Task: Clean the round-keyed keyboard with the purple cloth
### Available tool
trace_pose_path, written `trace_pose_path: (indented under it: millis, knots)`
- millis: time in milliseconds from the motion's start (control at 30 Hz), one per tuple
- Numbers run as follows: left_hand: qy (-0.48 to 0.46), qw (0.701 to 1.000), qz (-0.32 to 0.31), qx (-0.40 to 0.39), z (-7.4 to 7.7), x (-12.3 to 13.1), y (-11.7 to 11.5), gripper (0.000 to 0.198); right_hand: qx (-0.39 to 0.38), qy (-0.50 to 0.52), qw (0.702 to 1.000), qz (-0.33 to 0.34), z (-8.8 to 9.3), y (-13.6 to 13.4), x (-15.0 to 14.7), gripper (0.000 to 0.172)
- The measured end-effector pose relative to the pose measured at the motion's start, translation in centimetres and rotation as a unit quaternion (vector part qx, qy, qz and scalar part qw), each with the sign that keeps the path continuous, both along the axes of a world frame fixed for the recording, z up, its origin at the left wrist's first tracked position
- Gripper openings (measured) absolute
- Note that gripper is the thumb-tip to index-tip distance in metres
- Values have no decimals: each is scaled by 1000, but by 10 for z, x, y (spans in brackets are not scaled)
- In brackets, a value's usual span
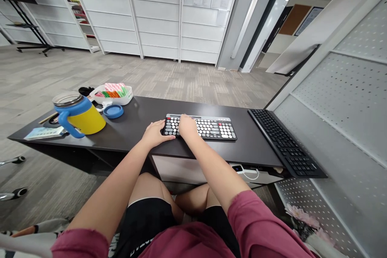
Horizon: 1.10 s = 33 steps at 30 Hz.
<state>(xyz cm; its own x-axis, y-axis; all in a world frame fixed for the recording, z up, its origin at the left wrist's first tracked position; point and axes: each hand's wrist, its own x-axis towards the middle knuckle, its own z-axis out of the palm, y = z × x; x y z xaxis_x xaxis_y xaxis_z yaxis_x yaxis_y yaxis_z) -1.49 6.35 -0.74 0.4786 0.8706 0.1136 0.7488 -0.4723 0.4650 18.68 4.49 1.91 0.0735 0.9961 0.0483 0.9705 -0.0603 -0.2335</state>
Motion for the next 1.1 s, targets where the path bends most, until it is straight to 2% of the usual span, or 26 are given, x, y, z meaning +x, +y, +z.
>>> trace_pose_path:
  millis: [100, 200, 367, 467, 533, 633, 700, 733, 800, 833, 933, 1000, 1100]
  knots:
    - [2, 1000, -4, 0, -1, -1, 1, 100, 3, 6, 997, 73, 2, 8, -24, 40]
    - [6, 1000, 0, -1, -1, -1, 2, 106, 10, 13, 992, 126, 4, 9, -28, 41]
    - [11, 1000, 11, -10, 0, -1, 2, 106, 25, 87, 972, 218, 6, -8, 1, 44]
    - [5, 1000, 9, -6, 1, -2, 2, 102, 16, 207, 939, 274, 8, -23, 27, 40]
    - [-1, 1000, 8, -3, 2, -2, 2, 101, 0, 299, 910, 286, 8, -29, 48, 37]
    - [-3, 1000, 15, -8, 4, -2, 1, 104, 21, 439, 874, 206, 6, -32, 92, 35]
    - [0, 1000, 20, -12, 5, -2, 1, 108, 101, 509, 848, 107, 1, -32, 131, 39]
    - [2, 1000, 21, -14, 5, -2, 1, 109, 167, 517, 838, 50, -2, -33, 153, 40]
    - [4, 1000, 22, -16, 6, -2, 0, 110, 298, 468, 829, -71, -11, -39, 197, 41]
    - [4, 1000, 21, -16, 7, -2, 0, 109, 338, 425, 829, -130, -17, -43, 218, 43]
    - [3, 1000, 20, -16, 8, -2, 0, 109, 346, 351, 826, -274, -35, -58, 261, 55]
    - [3, 1000, 22, -14, 8, -1, 0, 109, 324, 345, 826, -307, -45, -63, 269, 60]
    - [4, 1000, 20, -10, 8, -1, 0, 108, 270, 349, 860, -257, -51, -62, 261, 52]
